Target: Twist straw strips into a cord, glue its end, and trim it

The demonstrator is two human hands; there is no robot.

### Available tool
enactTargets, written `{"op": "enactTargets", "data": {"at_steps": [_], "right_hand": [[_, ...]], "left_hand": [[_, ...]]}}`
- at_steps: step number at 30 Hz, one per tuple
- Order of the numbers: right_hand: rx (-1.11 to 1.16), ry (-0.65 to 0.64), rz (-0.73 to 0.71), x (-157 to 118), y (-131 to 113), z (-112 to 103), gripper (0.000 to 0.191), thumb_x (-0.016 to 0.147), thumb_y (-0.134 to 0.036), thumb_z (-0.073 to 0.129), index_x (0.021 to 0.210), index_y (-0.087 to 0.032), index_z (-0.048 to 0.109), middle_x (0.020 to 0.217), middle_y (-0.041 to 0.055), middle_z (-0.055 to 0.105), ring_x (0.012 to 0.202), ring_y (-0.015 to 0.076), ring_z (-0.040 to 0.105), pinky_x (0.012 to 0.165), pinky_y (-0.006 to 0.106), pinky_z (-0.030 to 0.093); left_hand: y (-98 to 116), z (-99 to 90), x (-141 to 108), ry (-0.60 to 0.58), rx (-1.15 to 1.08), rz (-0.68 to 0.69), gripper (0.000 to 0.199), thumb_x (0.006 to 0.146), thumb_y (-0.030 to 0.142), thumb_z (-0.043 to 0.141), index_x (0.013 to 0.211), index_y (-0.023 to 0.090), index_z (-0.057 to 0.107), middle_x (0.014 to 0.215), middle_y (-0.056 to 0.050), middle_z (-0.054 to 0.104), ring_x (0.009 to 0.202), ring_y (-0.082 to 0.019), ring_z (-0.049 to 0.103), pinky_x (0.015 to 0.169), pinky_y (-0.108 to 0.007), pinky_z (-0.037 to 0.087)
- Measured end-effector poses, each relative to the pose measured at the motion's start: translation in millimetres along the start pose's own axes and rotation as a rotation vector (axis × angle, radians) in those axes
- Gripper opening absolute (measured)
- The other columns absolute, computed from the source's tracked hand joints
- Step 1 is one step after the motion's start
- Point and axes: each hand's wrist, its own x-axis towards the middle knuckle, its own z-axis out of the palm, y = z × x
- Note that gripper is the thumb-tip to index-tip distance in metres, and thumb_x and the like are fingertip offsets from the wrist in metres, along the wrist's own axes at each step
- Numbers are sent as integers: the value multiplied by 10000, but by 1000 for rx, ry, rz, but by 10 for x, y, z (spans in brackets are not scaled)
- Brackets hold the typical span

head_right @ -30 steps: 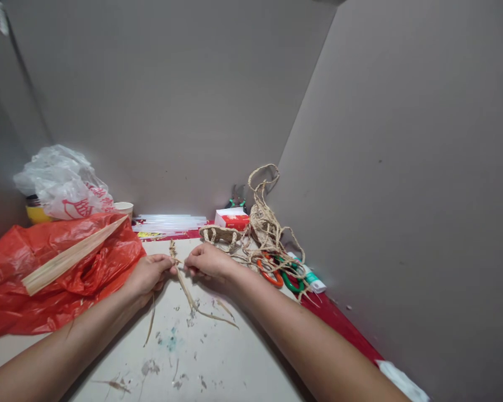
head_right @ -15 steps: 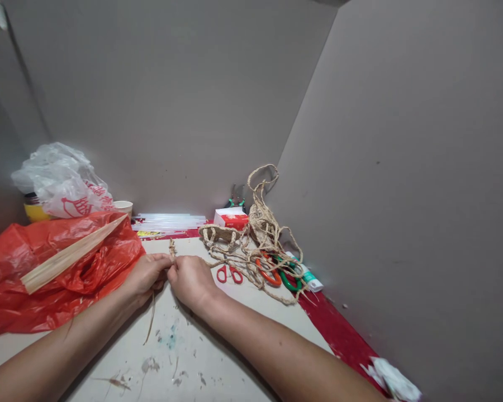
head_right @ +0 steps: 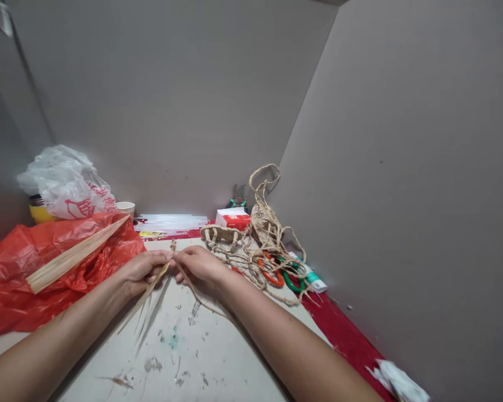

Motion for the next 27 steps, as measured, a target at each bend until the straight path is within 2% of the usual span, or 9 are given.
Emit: {"op": "enactTargets", "data": {"at_steps": [2, 5, 12, 15, 21, 25, 27], "right_hand": [[51, -86, 56, 50, 57, 60, 272, 911, -349, 446, 740, -163, 544, 505, -53, 476, 359, 50, 340, 353, 159, 260], [97, -157, 114, 98, 66, 40, 293, 883, -391, 492, 685, -176, 511, 429, -108, 310, 322, 32, 169, 315, 157, 100], [205, -298, 237, 193, 53, -66, 302, 870, -296, 458, 594, -173, 470, 410, -117, 221, 340, 36, 90, 313, 154, 67], [256, -260, 248, 201, 90, -20, 284, 852, -235, 429, 576, -176, 447, 399, -114, 229, 338, 41, 84, 303, 152, 72], [285, -47, 173, 141, 120, 102, 219, 808, -203, 488, 598, -154, 524, 349, -110, 262, 307, 34, 130, 292, 157, 94], [270, 36, 144, 123, 117, 155, 221, 801, -208, 511, 596, -144, 560, 314, -108, 258, 289, 33, 138, 288, 168, 87], [268, 53, 143, 120, 115, 165, 235, 803, -225, 521, 585, -146, 557, 300, -108, 249, 283, 35, 136, 285, 174, 82]], "left_hand": [[-12, -3, 2, 9, 15, 11, 156, 582, 163, 674, 671, 130, 550, 479, 27, 544, 322, 6, 185, 337, -154, 72], [-13, -7, 0, 31, 50, 33, 178, 586, 163, 671, 697, 146, 532, 525, 12, 594, 323, 3, 208, 341, -152, 90], [30, 28, -67, 56, 174, 97, 202, 574, 176, 684, 681, 162, 513, 525, 7, 609, 323, -4, 230, 357, -169, 98], [26, 19, -65, 77, 228, 118, 198, 573, 182, 696, 689, 161, 537, 506, 25, 584, 331, -12, 264, 367, -174, 103], [67, -9, -59, 76, 315, 84, 129, 571, 129, 664, 655, 150, 569, 445, 64, 460, 343, -13, 245, 371, -180, 113], [158, 27, -115, 55, 365, 38, 35, 650, 139, 609, 660, 146, 577, 431, 55, 435, 329, -15, 215, 368, -185, 86], [179, 62, -143, 50, 403, 16, 55, 710, 160, 579, 656, 149, 568, 409, 51, 428, 315, -22, 225, 360, -185, 93]]}}
